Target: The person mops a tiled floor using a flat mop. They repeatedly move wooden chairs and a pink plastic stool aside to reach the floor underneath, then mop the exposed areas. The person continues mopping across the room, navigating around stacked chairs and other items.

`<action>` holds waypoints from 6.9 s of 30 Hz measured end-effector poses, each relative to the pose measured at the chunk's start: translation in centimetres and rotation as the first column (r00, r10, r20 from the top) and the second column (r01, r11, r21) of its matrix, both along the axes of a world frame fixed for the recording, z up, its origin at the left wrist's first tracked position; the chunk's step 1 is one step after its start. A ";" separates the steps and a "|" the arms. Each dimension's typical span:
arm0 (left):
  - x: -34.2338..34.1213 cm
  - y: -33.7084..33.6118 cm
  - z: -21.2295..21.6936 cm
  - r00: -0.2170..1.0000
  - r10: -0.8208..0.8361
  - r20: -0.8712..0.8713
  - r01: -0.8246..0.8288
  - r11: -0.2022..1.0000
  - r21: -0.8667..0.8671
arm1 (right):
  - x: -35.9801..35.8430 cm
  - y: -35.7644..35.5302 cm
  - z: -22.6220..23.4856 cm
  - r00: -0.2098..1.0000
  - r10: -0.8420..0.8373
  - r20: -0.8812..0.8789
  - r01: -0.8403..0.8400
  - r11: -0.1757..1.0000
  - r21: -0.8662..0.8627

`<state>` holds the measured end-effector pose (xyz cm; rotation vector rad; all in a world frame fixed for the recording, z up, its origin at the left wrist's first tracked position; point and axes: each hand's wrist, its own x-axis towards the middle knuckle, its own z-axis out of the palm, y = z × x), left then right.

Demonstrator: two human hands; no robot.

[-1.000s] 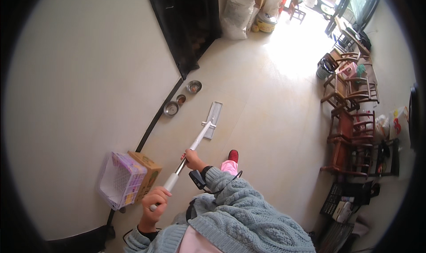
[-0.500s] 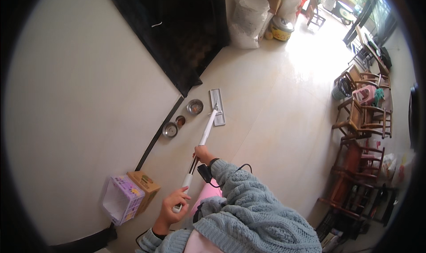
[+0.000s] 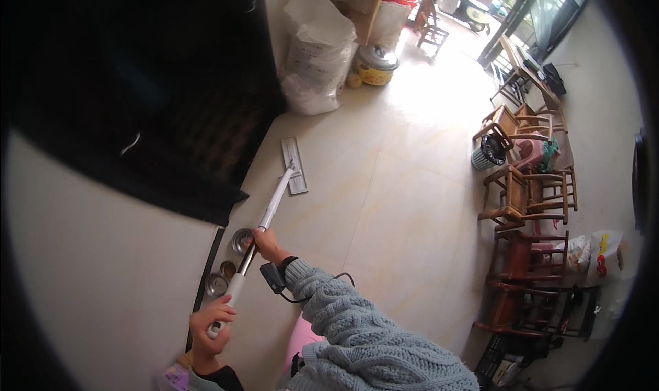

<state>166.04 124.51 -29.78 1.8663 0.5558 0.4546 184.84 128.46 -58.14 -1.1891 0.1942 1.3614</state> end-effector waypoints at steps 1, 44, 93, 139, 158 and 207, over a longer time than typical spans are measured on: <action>2.3 1.7 0.2 1.000 -0.025 0.013 0.026 0.999 -0.036 | 2.4 0.7 0.2 0.996 -0.085 -0.009 0.085 0.996 -0.030; 103.3 -1.3 -0.6 0.972 -0.156 0.173 0.230 0.761 -0.607 | 107.8 -8.2 -2.0 0.962 -0.114 0.249 0.226 0.846 -0.484; 108.1 -11.8 -8.7 0.872 -0.044 -0.488 -0.473 -0.335 -0.815 | 118.3 -22.0 -4.6 0.979 0.192 0.063 -0.138 0.863 -0.486; 164.1 -28.7 2.4 0.366 -0.424 -0.829 0.622 0.774 -0.121 | 158.0 -45.7 -1.1 0.474 -0.856 -0.209 0.846 0.508 -0.163; 190.0 -33.1 -13.6 0.159 -0.762 -0.628 0.378 0.634 -0.674 | 186.7 -58.2 -14.1 0.637 -0.673 0.376 0.764 0.483 -0.428; 188.1 -9.4 -11.0 0.358 0.089 -0.929 0.812 0.462 0.357 | 181.2 -81.5 18.8 0.705 0.251 0.663 0.501 0.485 -0.717</action>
